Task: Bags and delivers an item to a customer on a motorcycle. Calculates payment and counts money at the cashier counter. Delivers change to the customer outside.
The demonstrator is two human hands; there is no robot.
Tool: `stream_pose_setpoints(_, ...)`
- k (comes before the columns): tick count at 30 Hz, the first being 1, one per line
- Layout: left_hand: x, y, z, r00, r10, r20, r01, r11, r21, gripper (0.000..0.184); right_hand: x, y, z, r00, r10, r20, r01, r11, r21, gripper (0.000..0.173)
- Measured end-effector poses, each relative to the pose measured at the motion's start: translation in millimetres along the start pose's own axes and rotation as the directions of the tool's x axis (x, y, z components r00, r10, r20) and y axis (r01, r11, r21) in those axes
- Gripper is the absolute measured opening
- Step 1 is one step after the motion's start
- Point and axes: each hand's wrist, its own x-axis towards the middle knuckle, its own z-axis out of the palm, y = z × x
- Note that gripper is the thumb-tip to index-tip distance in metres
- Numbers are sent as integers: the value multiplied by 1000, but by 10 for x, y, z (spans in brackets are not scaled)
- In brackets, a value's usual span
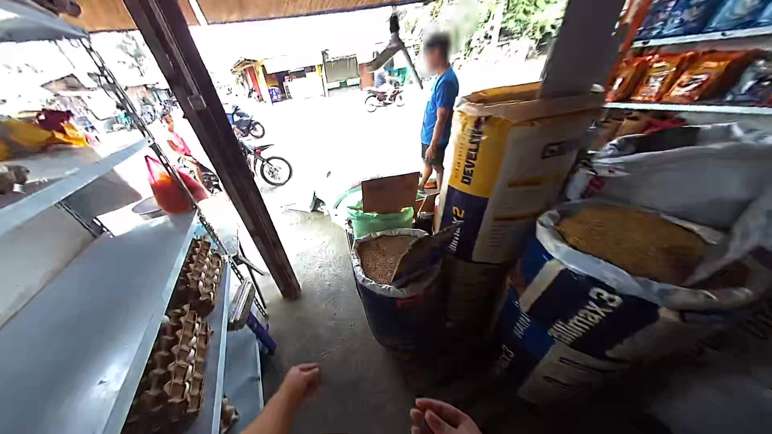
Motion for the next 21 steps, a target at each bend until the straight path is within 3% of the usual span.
stream_pose_setpoints(4,243,962,-230,998,65,-23,-69,951,-301,29,1182,-36,863,968,248,39,-250,938,240,21)
stream_pose_setpoints(9,668,1503,-537,998,24,-50,-49,816,-576,24,2548,-168,1656,897,438,68,-437,850,294,21)
stream_pose_setpoints(13,1161,1870,-1003,986,17,-167,-125,738,-663,22,3662,-382,2234,894,437,97,-445,845,295,23)
stream_pose_setpoints(21,2115,2680,-1890,932,-24,-361,-225,743,-630,24,5697,-1007,3112,903,400,156,-426,878,217,23)
